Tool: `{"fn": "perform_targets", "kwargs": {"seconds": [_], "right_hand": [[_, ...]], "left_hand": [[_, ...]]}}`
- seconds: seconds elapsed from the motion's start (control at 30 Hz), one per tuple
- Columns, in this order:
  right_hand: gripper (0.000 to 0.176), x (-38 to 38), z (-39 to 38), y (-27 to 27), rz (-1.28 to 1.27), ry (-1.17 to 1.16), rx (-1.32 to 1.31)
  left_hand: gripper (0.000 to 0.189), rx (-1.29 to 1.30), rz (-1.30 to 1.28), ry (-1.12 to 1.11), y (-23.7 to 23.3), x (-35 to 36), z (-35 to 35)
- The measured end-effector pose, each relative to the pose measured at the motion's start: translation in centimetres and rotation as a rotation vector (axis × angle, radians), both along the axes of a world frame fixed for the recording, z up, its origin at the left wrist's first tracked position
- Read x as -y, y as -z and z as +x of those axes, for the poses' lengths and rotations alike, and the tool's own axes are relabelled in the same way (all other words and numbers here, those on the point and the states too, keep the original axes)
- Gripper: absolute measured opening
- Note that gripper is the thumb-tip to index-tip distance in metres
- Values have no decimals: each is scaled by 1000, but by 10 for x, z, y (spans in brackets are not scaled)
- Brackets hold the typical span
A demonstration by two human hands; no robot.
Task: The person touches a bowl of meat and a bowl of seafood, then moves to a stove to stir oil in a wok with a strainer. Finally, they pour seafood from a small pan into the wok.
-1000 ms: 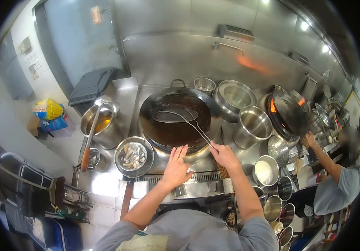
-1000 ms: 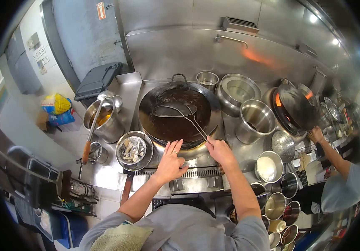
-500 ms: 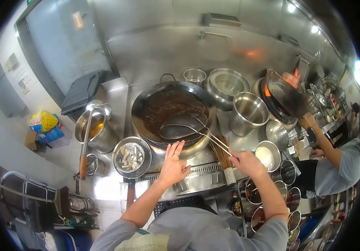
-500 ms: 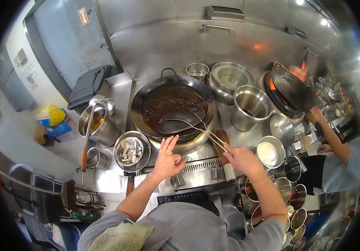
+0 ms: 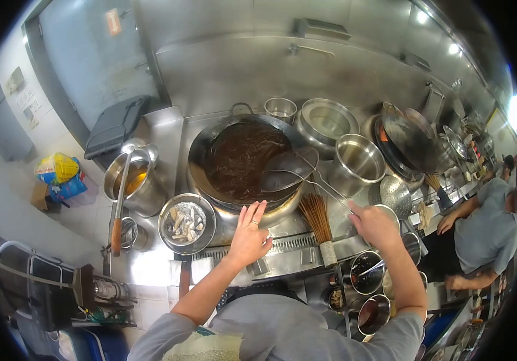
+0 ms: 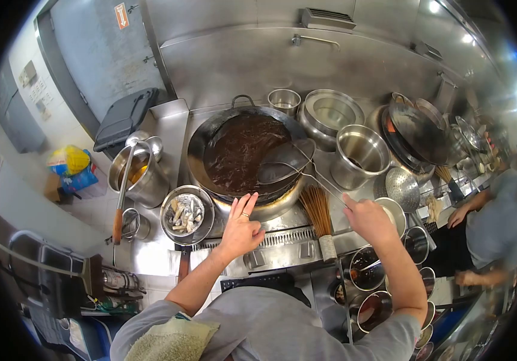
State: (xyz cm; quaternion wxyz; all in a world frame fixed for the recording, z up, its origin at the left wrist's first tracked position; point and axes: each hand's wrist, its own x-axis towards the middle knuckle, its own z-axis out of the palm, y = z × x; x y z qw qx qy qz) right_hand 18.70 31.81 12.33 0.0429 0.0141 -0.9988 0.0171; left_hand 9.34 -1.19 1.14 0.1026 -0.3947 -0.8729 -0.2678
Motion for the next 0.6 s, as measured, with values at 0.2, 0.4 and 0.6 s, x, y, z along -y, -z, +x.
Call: {"fn": "perform_targets", "kwargs": {"seconds": [0.2,0.4,0.6], "right_hand": [[43,4,-53,46,-78,-10,-51],[38,34,-100,78,-256,-25,-172],[38,70,-132,92,-424,-11,-192]], "left_hand": [[20,1,13,-4,4,0,1],[26,-16,29,-11,7,-1,1],[24,-25,18,-18,8,-2,2]]}}
